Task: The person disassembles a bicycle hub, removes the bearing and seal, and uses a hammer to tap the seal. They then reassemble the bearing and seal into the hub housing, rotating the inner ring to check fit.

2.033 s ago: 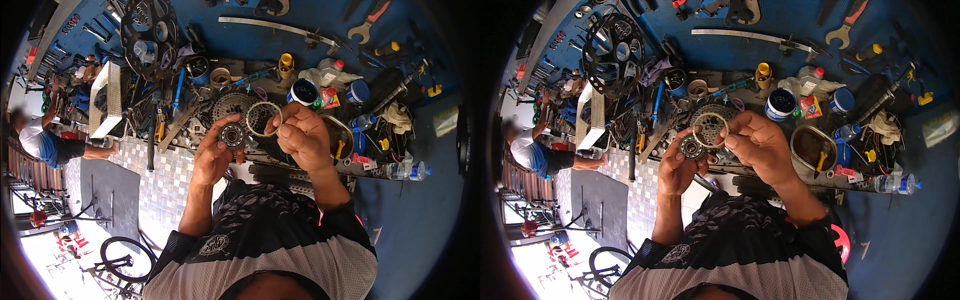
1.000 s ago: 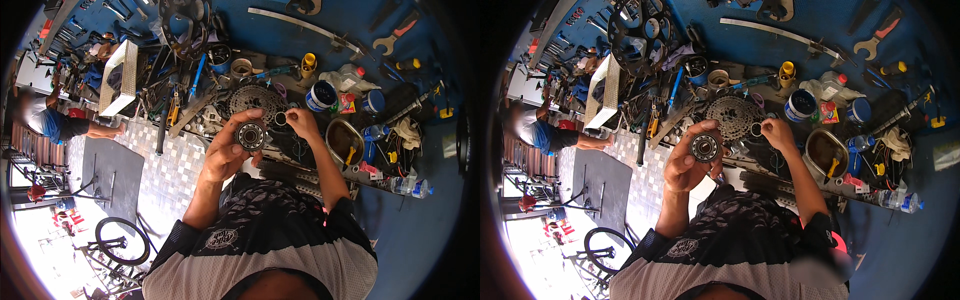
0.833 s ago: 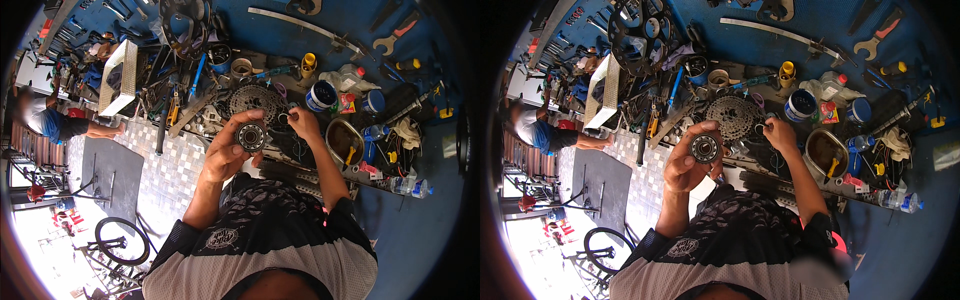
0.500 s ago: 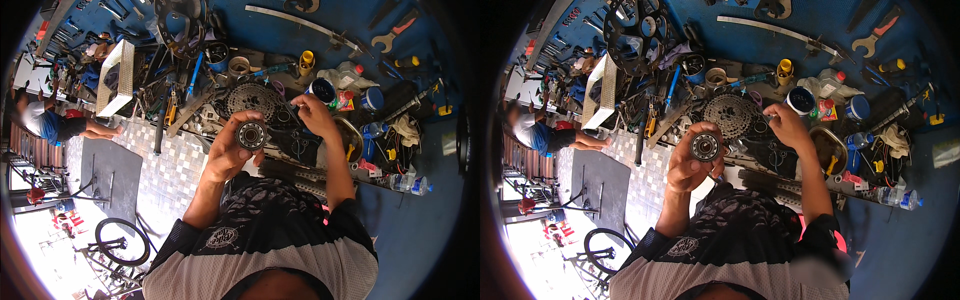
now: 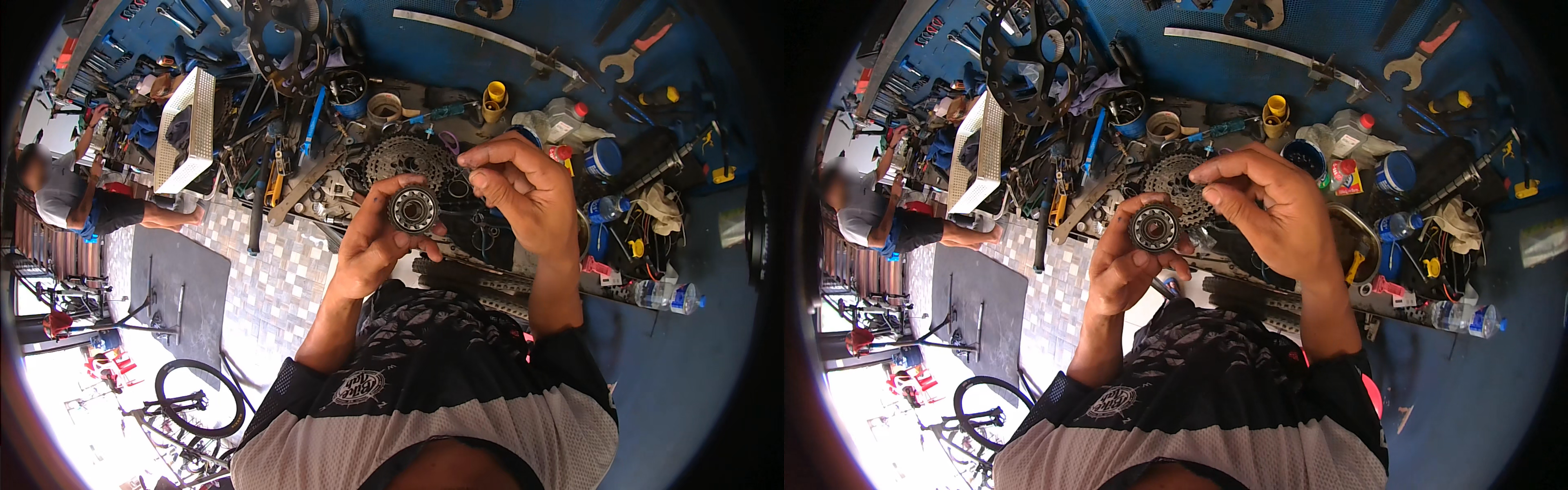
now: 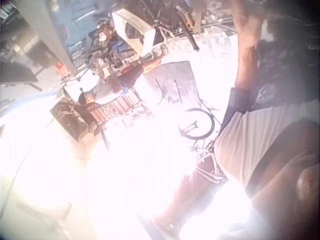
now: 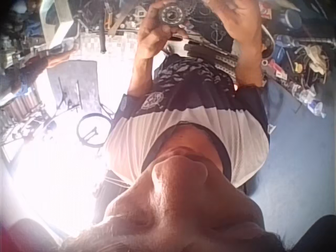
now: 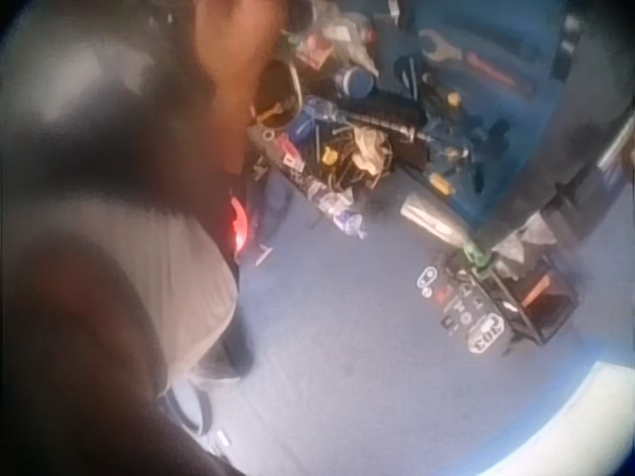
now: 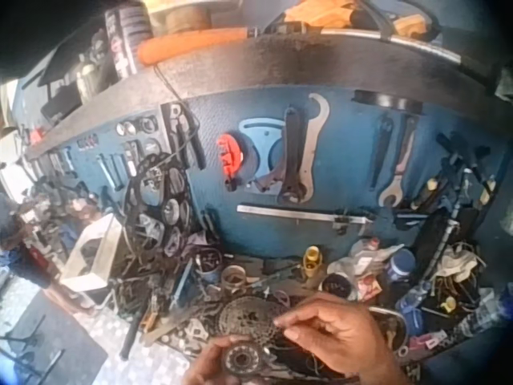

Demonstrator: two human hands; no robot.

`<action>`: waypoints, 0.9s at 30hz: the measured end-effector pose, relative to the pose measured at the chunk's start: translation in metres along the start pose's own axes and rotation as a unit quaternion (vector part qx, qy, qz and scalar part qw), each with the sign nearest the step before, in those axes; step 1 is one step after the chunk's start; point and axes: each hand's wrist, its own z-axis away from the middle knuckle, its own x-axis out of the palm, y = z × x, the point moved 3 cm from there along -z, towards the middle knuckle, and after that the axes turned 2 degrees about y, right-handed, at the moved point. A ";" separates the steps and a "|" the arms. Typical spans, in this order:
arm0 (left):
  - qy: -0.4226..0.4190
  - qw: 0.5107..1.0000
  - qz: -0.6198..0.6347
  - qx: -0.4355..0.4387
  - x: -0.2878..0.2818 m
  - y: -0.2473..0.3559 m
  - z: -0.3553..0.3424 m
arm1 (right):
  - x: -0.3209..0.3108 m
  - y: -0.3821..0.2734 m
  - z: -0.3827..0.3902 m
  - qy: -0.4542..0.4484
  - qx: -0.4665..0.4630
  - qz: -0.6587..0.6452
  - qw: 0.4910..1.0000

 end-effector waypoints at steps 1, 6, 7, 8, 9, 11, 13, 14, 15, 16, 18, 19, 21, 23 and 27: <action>-0.010 1.000 0.009 0.008 0.000 0.001 0.000 | 0.004 -0.001 0.001 -0.007 0.021 -0.040 0.999; -0.027 0.999 0.034 0.017 -0.002 0.000 0.001 | 0.022 -0.002 0.002 0.009 0.109 -0.184 0.977; -0.025 0.999 0.030 0.016 -0.001 0.000 0.001 | 0.024 -0.003 0.001 0.013 0.113 -0.194 0.974; -0.024 0.999 0.025 0.016 0.000 0.001 0.001 | 0.023 -0.003 0.002 0.010 0.114 -0.191 0.975; -0.022 0.999 0.020 0.015 0.002 0.002 0.001 | 0.023 -0.002 0.002 0.007 0.116 -0.188 0.975; -0.017 1.000 0.019 0.012 0.004 0.002 0.002 | 0.024 0.000 0.003 0.013 0.113 -0.186 0.976; -0.014 1.000 0.013 0.010 0.005 0.003 0.003 | 0.026 0.001 0.004 0.030 0.103 -0.186 0.977; -0.014 1.000 0.007 0.011 0.006 0.004 0.003 | 0.024 0.002 0.004 0.024 0.077 -0.144 0.986; -0.014 1.000 0.001 0.011 0.007 0.004 0.003 | 0.022 0.002 0.005 0.019 0.051 -0.102 0.993; -0.013 1.000 0.001 0.016 0.007 0.004 0.004 | 0.021 0.002 0.005 0.013 0.025 -0.060 0.998; -0.011 1.000 0.003 0.025 0.009 0.004 0.005 | 0.025 -0.005 0.006 0.047 0.028 -0.069 0.996; -0.008 1.000 -0.003 0.029 0.010 0.004 0.005 | 0.026 -0.009 0.007 0.063 0.030 -0.074 0.995; -0.002 0.999 -0.015 0.037 0.013 0.005 0.006 | 0.026 -0.013 0.009 0.061 0.029 -0.051 0.996; 0.001 0.999 -0.027 0.042 0.014 0.006 0.007 | 0.026 -0.016 0.008 0.056 0.029 -0.035 0.997; 0.016 0.997 -0.053 0.046 0.018 0.008 0.008 | 0.025 -0.018 0.005 0.040 0.022 -0.020 0.999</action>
